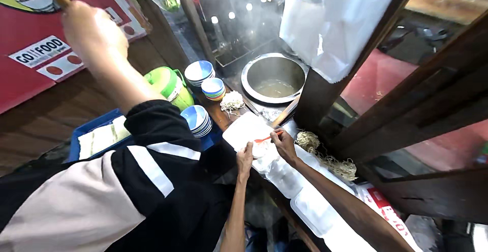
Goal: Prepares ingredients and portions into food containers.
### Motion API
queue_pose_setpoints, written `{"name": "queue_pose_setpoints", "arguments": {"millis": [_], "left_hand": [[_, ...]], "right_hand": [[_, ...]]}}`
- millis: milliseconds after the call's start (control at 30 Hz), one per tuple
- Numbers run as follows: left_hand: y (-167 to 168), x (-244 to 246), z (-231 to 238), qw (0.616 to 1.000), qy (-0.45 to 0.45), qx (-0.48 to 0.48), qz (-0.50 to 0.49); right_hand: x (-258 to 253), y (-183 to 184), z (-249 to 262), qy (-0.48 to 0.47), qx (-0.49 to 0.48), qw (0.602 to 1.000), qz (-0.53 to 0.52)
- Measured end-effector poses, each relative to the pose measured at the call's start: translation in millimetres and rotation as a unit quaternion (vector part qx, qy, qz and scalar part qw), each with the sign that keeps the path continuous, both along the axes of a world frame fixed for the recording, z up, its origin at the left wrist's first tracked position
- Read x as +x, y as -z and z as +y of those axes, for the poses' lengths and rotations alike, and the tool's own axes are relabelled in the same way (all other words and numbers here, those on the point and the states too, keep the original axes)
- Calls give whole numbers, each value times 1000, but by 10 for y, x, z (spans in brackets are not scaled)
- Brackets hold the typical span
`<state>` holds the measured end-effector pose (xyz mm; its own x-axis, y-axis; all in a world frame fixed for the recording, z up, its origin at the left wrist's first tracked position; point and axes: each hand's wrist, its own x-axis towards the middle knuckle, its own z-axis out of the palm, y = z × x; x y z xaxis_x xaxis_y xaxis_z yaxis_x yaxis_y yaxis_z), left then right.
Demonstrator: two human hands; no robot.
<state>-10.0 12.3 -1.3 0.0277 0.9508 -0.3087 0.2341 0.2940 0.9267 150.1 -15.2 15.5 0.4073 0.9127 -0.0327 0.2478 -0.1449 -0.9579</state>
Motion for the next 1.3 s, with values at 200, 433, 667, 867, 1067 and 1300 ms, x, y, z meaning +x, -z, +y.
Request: {"name": "queue_pose_setpoints", "arguments": {"millis": [200, 433, 667, 867, 1067, 1300], "left_hand": [[-13, -82, -11, 1000, -12, 1, 6], [-1, -281, -47, 998, -64, 25, -12], [-12, -392, -80, 996, -84, 23, -16], [-69, -338, -138, 996, -86, 27, -24], [-186, -186, -328, 997, -48, 34, -48], [-377, -140, -660, 997, 8, 15, -75]], "right_hand": [[84, -36, 11, 37, 13, 995, 90], [224, -62, -72, 63, 19, 997, 44], [264, 223, -228, -100, 154, 945, -270], [144, -121, -287, 57, 76, 995, 23], [-14, -231, -454, -48, -2, 999, 11], [-41, -433, -803, -186, -157, 966, 85]]}}
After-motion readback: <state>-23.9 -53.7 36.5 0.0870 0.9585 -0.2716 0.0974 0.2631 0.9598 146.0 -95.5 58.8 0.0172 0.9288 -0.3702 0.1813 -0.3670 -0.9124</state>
